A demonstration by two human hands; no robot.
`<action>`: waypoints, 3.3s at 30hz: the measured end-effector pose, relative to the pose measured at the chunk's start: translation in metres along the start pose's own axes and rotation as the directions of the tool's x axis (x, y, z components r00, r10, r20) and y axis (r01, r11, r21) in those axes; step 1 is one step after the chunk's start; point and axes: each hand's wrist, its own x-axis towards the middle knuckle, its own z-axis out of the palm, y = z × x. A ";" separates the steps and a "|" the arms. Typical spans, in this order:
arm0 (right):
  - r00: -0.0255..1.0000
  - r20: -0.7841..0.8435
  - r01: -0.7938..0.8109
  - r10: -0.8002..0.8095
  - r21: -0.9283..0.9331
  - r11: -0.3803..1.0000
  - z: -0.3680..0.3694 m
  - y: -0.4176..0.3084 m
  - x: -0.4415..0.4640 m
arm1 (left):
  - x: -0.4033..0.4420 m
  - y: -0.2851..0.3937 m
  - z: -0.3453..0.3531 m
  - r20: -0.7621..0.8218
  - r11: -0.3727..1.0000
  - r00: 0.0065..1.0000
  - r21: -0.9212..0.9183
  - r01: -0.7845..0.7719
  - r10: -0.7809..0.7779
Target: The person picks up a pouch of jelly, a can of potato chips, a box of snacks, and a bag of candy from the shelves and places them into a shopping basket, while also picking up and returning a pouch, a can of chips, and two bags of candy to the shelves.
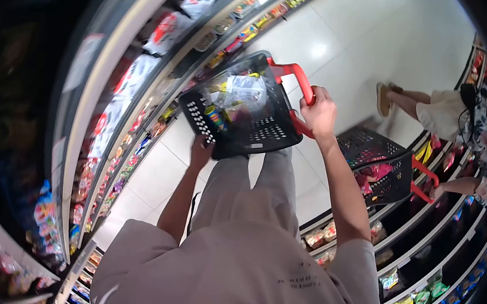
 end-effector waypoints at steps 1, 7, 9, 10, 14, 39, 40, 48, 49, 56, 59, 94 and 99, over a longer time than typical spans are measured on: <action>1.000 0.001 -0.022 0.022 -0.011 1.000 -0.002 0.001 0.003 | 0.005 -0.002 0.035 0.185 0.988 0.975 -0.076 0.137 -0.121; 0.988 0.084 -0.146 0.129 0.240 0.960 -0.001 0.010 0.008 | 0.103 -0.110 0.257 0.380 0.732 0.869 0.484 -0.479 0.317; 0.991 0.114 -0.102 0.076 0.245 0.964 -0.003 0.018 0.008 | 0.152 -0.085 0.286 0.632 0.737 0.775 0.529 -0.421 -0.011; 0.990 0.126 -0.097 0.063 0.291 0.952 -0.002 0.022 0.008 | 0.173 -0.079 0.305 0.616 0.896 0.770 0.420 -0.142 -0.167; 0.987 0.160 -0.039 -0.013 0.317 0.948 -0.001 0.031 0.015 | 0.227 -0.046 0.352 0.575 -0.043 0.515 -0.693 0.719 -0.636; 0.959 0.199 0.122 -0.204 0.361 0.925 -0.011 -0.005 0.018 | -0.080 0.174 0.116 0.314 -0.327 0.873 -0.925 0.192 -0.373; 0.954 0.220 0.123 -0.203 0.330 0.936 -0.013 -0.007 0.017 | -0.105 0.184 0.107 0.256 -0.244 0.881 -0.955 0.168 -0.398; 0.524 0.020 0.837 -0.851 0.173 0.519 -0.033 -0.044 -0.037 | -0.222 0.266 0.027 -0.231 0.434 0.893 -0.900 -0.045 -0.387; 0.499 0.133 0.770 -0.856 0.386 0.508 -0.040 -0.045 -0.059 | -0.228 0.269 0.025 -0.245 0.430 0.889 -0.901 -0.062 -0.386; 0.037 0.921 -0.678 -0.387 0.307 0.668 -0.067 -0.067 -0.141 | -0.228 0.292 0.002 -0.353 0.959 0.936 -0.264 -0.105 0.006; -0.007 0.811 -0.722 -0.584 0.400 0.564 -0.025 -0.052 -0.129 | -0.226 0.306 -0.022 -0.362 0.951 0.923 -0.216 -0.220 0.131; 0.705 0.632 -0.080 -0.321 0.521 0.850 0.058 -0.238 -0.182 | -0.041 -0.019 -0.267 -0.411 0.827 0.866 -0.562 0.006 -0.286; 0.780 0.617 -0.233 -0.107 0.445 0.865 0.049 -0.200 -0.192 | 0.028 -0.087 -0.329 -0.616 0.969 0.749 -0.190 0.159 -0.244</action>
